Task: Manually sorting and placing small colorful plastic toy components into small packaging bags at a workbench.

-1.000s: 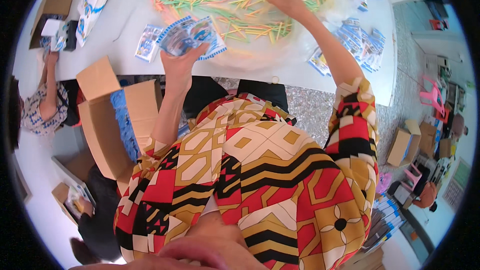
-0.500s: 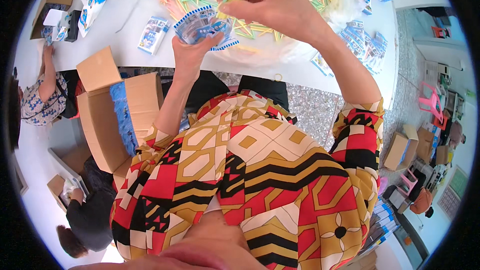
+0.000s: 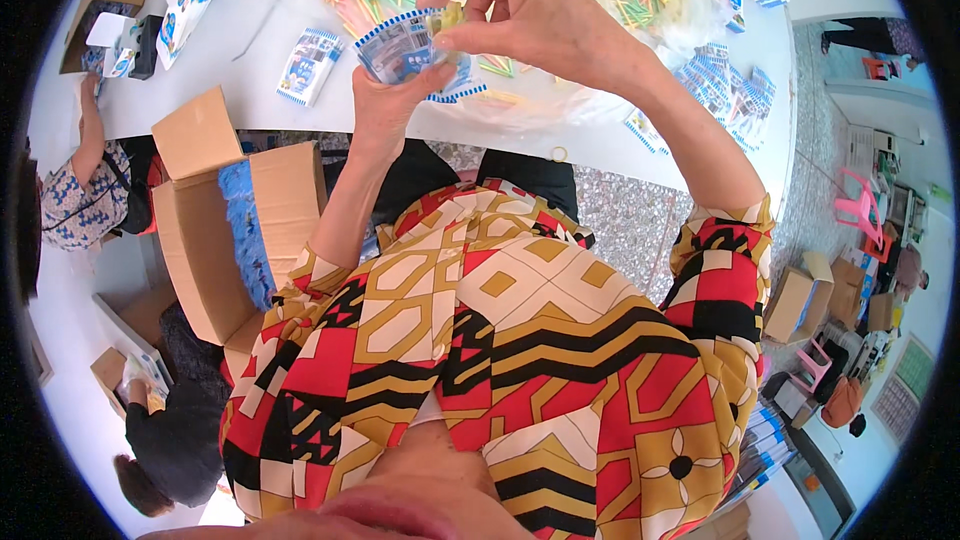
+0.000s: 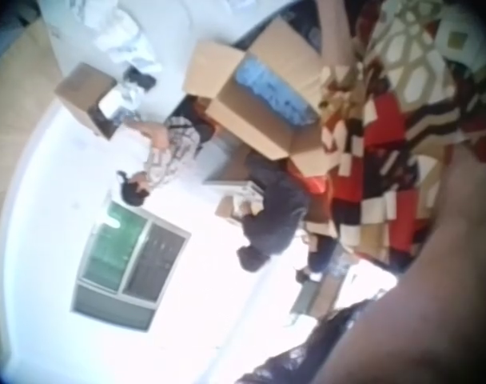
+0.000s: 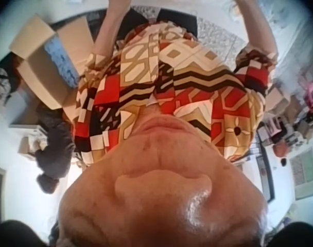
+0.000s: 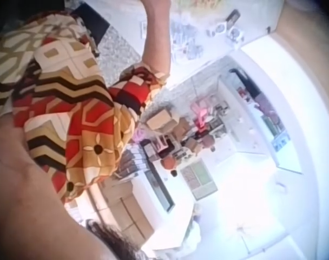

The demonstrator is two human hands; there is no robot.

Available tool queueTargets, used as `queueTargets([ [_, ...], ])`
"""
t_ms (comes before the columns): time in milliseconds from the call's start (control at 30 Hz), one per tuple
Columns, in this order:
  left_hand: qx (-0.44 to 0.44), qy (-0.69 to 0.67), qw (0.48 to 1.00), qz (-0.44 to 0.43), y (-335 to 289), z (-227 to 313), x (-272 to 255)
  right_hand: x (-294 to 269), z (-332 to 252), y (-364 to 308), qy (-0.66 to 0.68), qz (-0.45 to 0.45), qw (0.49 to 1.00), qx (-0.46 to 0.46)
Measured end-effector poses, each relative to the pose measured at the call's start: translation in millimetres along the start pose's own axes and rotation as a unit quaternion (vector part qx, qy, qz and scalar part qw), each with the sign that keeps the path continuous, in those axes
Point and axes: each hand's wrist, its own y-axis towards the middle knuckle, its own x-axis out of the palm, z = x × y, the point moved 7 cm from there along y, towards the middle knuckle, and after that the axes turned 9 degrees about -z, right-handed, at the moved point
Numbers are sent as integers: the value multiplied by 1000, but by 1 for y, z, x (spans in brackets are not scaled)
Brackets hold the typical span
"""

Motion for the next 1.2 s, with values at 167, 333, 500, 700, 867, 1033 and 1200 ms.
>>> queueTargets([
  [167,-2,-25,1000,-10,1,0,1,-21,10,-2,116,81,989,42],
  [333,-37,-19,999,-35,6,-1,5,-6,59,-21,94,69,993,19],
  [500,-46,3,998,-52,8,-6,8,14,63,-26,187,90,977,-42],
  [700,-47,-74,996,-27,8,0,19,5,77,-43,261,172,949,-48],
  [867,-26,-92,995,27,7,-9,6,-21,63,-86,214,277,932,-95],
  [1033,-36,-79,995,49,13,-21,2,-31,117,-154,166,333,928,-17],
  [1200,-46,-95,994,35,18,-26,3,-36,121,-232,139,456,878,40],
])
